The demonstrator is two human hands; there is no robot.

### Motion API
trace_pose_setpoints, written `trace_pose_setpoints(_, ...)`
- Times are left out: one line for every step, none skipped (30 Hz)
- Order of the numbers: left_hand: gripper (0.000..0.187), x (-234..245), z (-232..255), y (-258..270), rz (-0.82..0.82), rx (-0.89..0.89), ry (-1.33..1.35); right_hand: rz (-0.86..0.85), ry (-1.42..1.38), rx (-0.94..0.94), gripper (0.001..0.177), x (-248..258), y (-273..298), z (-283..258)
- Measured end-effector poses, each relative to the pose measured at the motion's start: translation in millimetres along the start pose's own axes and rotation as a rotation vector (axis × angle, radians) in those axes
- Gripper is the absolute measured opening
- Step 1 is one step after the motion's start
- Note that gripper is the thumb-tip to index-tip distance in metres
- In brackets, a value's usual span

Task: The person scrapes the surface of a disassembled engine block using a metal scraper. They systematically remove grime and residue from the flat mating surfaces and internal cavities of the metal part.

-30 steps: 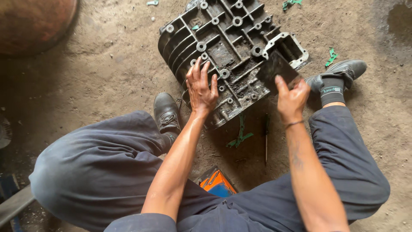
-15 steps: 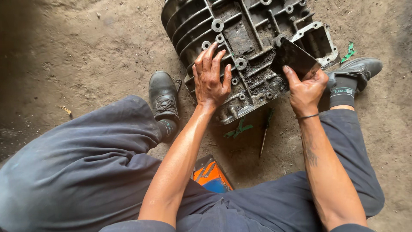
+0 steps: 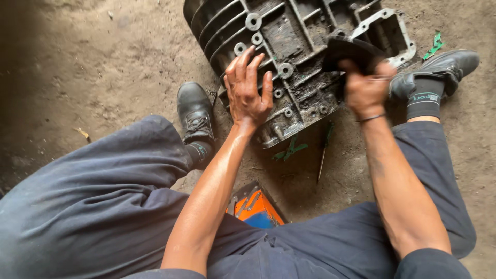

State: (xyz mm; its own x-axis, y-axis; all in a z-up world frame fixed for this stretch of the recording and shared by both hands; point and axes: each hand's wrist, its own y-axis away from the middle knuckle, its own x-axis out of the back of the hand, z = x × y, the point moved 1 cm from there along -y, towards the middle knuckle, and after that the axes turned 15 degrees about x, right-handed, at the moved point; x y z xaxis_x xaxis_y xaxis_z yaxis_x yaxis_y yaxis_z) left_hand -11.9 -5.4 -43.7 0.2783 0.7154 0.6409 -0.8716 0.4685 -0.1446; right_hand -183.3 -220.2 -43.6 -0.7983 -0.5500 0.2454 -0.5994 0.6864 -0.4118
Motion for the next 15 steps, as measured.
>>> trace_pose_setpoints(0.039,0.3,1.3,-1.3,0.001,-0.003,0.005,-0.052,0.036,-0.006,0.021,-10.4,4.2,-1.6)
trace_pose_setpoints(0.039,1.4,2.1,-2.2,0.005,-0.009,0.015,-0.105,0.071,-0.012,0.026,-23.6,9.9,-4.5)
trace_pose_setpoints(0.039,2.5,2.7,-2.4,0.011,-0.012,0.025,-0.116,0.018,-0.007,0.023,-28.6,12.5,-8.9)
trace_pose_setpoints(0.039,3.0,3.6,-2.4,0.017,-0.015,0.035,-0.127,-0.034,-0.001,0.021,-31.0,14.6,-13.2)
trace_pose_setpoints(0.038,3.1,4.4,-2.4,0.013,-0.014,0.027,-0.14,-0.09,0.006,0.019,-32.5,14.1,-15.5)
trace_pose_setpoints(0.038,2.8,4.7,-2.4,0.01,-0.013,0.019,-0.085,-0.167,-0.028,0.018,-24.6,8.6,-16.0)
trace_pose_setpoints(0.038,3.3,3.5,-1.3,0.003,-0.007,0.007,-0.032,-0.246,-0.069,0.017,-11.6,2.9,-16.6)
trace_pose_setpoints(0.038,3.2,2.0,-1.8,0.01,-0.013,0.007,0.021,-0.325,-0.11,0.016,-6.4,0.2,-16.3)
trace_pose_setpoints(0.038,2.0,1.4,-1.5,0.012,-0.018,0.009,0.009,-0.263,-0.066,0.016,-3.4,-0.6,-17.8)
trace_pose_setpoints(0.038,1.7,0.8,-0.7,0.014,-0.024,0.011,-0.003,-0.2,-0.021,0.017,2.4,-3.5,-20.6)
trace_pose_setpoints(0.038,1.4,0.7,-0.5,0.015,-0.024,0.001,-0.015,-0.135,0.026,0.018,5.2,-6.0,-24.2)
trace_pose_setpoints(0.037,1.8,0.6,-0.8,0.015,-0.025,-0.008,-0.021,-0.124,-0.007,0.018,2.0,-4.8,-27.2)
trace_pose_setpoints(0.037,1.3,1.5,-1.2,0.018,-0.022,-0.014,-0.033,-0.113,-0.039,0.018,-0.7,-3.9,-30.3)
trace_pose_setpoints(0.037,1.2,1.8,-2.2,0.018,-0.021,-0.004,-0.045,-0.101,-0.07,0.019,-1.8,-3.9,-32.9)
trace_pose_setpoints(0.037,1.6,1.5,-1.5,0.014,-0.018,0.006,-0.028,-0.069,-0.078,0.016,4.9,-4.8,-36.3)
